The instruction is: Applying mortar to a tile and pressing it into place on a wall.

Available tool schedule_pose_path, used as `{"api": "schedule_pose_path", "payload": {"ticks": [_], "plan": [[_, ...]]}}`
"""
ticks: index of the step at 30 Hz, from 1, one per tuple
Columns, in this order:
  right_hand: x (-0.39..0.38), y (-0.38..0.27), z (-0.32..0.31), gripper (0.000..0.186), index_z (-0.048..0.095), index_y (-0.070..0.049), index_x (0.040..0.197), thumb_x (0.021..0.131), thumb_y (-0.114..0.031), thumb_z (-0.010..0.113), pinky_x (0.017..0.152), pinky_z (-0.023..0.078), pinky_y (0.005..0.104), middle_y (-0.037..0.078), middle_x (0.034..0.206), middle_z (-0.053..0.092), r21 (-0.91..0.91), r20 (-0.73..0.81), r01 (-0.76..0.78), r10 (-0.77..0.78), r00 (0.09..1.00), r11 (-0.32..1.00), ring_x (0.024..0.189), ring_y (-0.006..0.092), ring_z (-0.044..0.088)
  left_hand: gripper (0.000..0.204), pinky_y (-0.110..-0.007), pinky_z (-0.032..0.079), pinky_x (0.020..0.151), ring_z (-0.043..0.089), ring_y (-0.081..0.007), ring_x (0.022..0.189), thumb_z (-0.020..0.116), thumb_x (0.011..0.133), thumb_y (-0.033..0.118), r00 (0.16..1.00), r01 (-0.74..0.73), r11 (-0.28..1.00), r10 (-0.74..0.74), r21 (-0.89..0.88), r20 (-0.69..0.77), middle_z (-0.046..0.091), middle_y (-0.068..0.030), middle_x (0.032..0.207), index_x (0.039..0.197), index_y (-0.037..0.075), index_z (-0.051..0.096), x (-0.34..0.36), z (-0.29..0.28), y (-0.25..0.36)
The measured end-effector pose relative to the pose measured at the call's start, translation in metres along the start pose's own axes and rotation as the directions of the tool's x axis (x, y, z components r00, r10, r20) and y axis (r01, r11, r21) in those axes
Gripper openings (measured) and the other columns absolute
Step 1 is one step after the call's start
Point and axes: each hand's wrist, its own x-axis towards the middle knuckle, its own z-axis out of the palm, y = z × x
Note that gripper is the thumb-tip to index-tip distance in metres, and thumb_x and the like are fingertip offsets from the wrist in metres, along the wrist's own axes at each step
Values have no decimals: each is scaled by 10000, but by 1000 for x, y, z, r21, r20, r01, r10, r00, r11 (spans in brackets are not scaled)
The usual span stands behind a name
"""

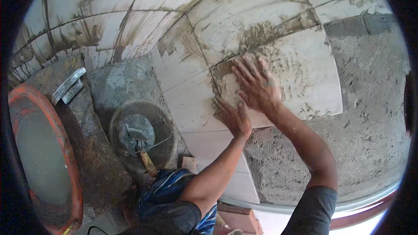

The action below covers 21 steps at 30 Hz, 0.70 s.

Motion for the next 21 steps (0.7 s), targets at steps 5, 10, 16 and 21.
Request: {"api": "schedule_pose_path", "payload": {"ticks": [5,10,16,21], "plan": [[22,-34,-59,770,242,-183,1619,974,-498,519,1274,12,512,23,1695,190,72,-58,36,-32,998,997,1571,241,109,925,-621,-20,1207,13,-472,1540,339,1023,583,998,-55,959,65,277,-24,31,-336,1644,1584,-80,21,6,-8,-29],[8,-1,-4,727,333,-149,1588,979,-519,475,1261,72,525,69,1684,233,-5,39,44,-44,998,999,1561,276,160,921,-616,-24,1210,-6,-465,1542,356,1023,561,994,-107,992,106,64,10,12,-313,1655,1584,-77,1,-2,1,-15],[4,-13,-23,780,260,-160,1617,983,-571,456,1269,30,522,51,1699,177,43,190,-65,56,980,997,1572,271,106,913,-588,-15,1228,-13,-435,1552,404,1020,526,999,32,991,-30,131,-19,14,-297,1662,1585,-75,11,1,6,-13],[27,-67,-67,779,251,-169,1619,987,-584,435,1266,42,532,38,1696,192,90,-171,135,-118,978,987,1572,256,111,901,-583,-3,1230,-19,-442,1551,422,1017,482,998,-70,869,59,490,39,-2,-296,1663,1585,-74,-2,19,4,-59]]}}
